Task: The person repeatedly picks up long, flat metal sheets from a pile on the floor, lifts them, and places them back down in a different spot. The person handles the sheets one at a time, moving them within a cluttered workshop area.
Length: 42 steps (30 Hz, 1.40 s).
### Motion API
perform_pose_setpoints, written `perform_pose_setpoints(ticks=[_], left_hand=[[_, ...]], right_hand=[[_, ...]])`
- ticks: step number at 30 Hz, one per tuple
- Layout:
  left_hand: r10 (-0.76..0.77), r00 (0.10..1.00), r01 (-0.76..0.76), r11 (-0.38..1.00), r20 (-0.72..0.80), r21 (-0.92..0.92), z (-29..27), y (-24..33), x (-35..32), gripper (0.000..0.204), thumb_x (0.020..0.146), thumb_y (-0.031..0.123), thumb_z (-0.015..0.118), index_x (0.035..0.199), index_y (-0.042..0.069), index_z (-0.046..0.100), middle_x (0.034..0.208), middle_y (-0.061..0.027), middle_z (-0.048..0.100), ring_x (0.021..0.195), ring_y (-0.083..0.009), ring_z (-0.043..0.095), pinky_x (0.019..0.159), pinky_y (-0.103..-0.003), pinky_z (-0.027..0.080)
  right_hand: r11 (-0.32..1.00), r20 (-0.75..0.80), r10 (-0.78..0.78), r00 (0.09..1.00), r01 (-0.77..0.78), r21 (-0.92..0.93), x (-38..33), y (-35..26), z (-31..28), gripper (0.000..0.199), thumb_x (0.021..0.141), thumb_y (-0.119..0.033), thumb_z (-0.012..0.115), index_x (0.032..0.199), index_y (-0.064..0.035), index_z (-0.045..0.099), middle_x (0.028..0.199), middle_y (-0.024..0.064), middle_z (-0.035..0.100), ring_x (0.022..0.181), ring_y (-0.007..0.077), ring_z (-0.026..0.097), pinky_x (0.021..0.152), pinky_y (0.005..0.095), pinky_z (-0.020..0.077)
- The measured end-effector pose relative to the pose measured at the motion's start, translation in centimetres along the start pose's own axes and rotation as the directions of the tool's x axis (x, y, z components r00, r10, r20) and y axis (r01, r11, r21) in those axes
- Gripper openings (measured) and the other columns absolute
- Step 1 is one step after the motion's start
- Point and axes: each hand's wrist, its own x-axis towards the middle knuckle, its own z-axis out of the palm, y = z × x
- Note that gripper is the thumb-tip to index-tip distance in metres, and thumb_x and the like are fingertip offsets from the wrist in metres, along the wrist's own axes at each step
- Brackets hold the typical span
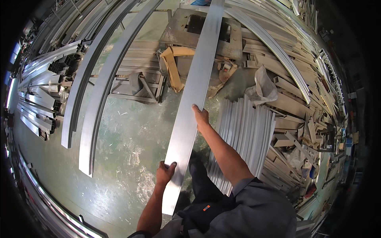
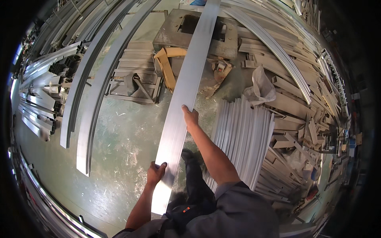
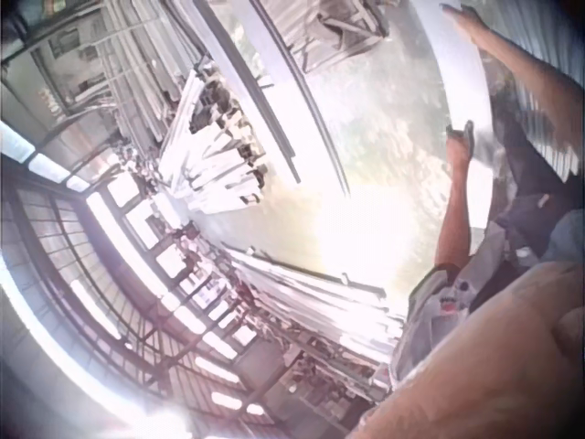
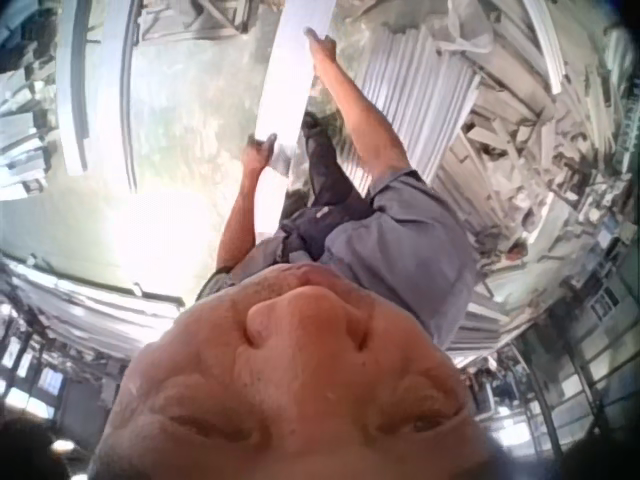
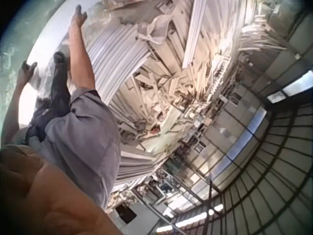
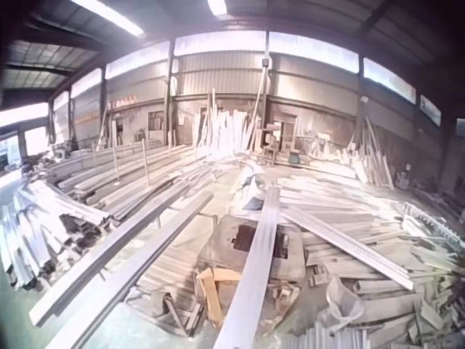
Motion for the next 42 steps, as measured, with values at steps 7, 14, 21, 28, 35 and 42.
perform_pose_setpoints(ticks=[7, 14, 21, 28, 35, 42], left_hand=[[0.239, 0.967, -0.24, 0.971, -0.086, 0.0, 2.0, 16.0, 17.7, 0.083, 0.087, 0.071, 0.059, 0.089, -0.012, 0.063, 0.088, -0.0363, 0.065, 0.09, -0.0533, 0.065, 0.074, -0.052, 0.053], [0.223, 0.971, -0.222, 0.975, -0.082, 0.021, 3.2, 21.9, 21.9, 0.083, 0.088, 0.071, 0.057, 0.091, -0.012, 0.063, 0.09, -0.0375, 0.065, 0.093, -0.0538, 0.064, 0.08, -0.054, 0.052], [0.222, 0.975, -0.223, 0.974, -0.015, -0.05, 4.6, 11.0, 16.3, 0.08, 0.09, 0.069, 0.056, 0.085, -0.011, 0.063, 0.084, -0.0364, 0.064, 0.089, -0.0531, 0.064, 0.075, -0.053, 0.052], [0.148, 0.985, -0.142, 0.987, 0.085, -0.07, 4.5, -3.6, 3.5, 0.079, 0.087, 0.068, 0.061, 0.087, -0.011, 0.062, 0.083, -0.0351, 0.065, 0.088, -0.0524, 0.064, 0.073, -0.053, 0.052], [0.033, 0.993, -0.022, 0.995, 0.111, -0.097, 3.1, -21.9, -13.7, 0.088, 0.083, 0.074, 0.061, 0.1, -0.012, 0.063, 0.091, -0.0348, 0.066, 0.093, -0.05, 0.066, 0.078, -0.052, 0.052], [-0.146, 0.98, 0.155, 0.986, 0.139, -0.059, -0.4, -37.1, -34.4, 0.077, 0.081, 0.067, 0.069, 0.096, -0.008, 0.064, 0.093, -0.0315, 0.069, 0.096, -0.0449, 0.068, 0.082, -0.05, 0.052]], right_hand=[[0.933, -0.123, -0.183, 0.975, 0.133, -0.333, 19.4, -15.6, 3.1, 0.068, 0.085, -0.051, 0.071, 0.107, 0.0133, 0.065, 0.102, 0.0256, 0.07, 0.092, 0.0375, 0.07, 0.08, 0.0443, 0.0551], [0.787, -0.112, -0.325, 0.939, 0.203, -0.582, 27.5, -20.0, 2.5, 0.083, 0.087, -0.069, 0.061, 0.108, 0.011, 0.065, 0.107, 0.0246, 0.069, 0.098, 0.0367, 0.066, 0.082, 0.0486, 0.0525], [0.766, -0.113, -0.409, 0.905, 0.273, -0.582, 18.9, -9.9, 0.6, 0.09, 0.085, -0.071, 0.058, 0.113, 0.0149, 0.062, 0.116, 0.0366, 0.062, 0.115, 0.0478, 0.059, 0.101, 0.0466, 0.0462], [0.751, -0.139, -0.325, 0.935, 0.166, -0.639, 3.8, 2.8, -2.4, 0.081, 0.085, -0.07, 0.06, 0.101, 0.0096, 0.066, 0.104, 0.0322, 0.067, 0.104, 0.046, 0.065, 0.091, 0.0487, 0.051], [0.802, -0.047, -0.219, 0.975, 0.153, -0.577, -17.8, 15.4, -4.5, 0.071, 0.084, -0.062, 0.069, 0.091, 0.0086, 0.07, 0.089, 0.028, 0.071, 0.093, 0.0429, 0.07, 0.082, 0.0471, 0.0538], [0.762, 0.256, 0.468, 0.846, -0.239, -0.602, -38.1, 23.7, -10.1, 0.074, 0.082, -0.061, 0.073, 0.116, 0.0041, 0.064, 0.097, 0.0167, 0.07, 0.081, 0.0276, 0.071, 0.07, 0.0462, 0.0611]])
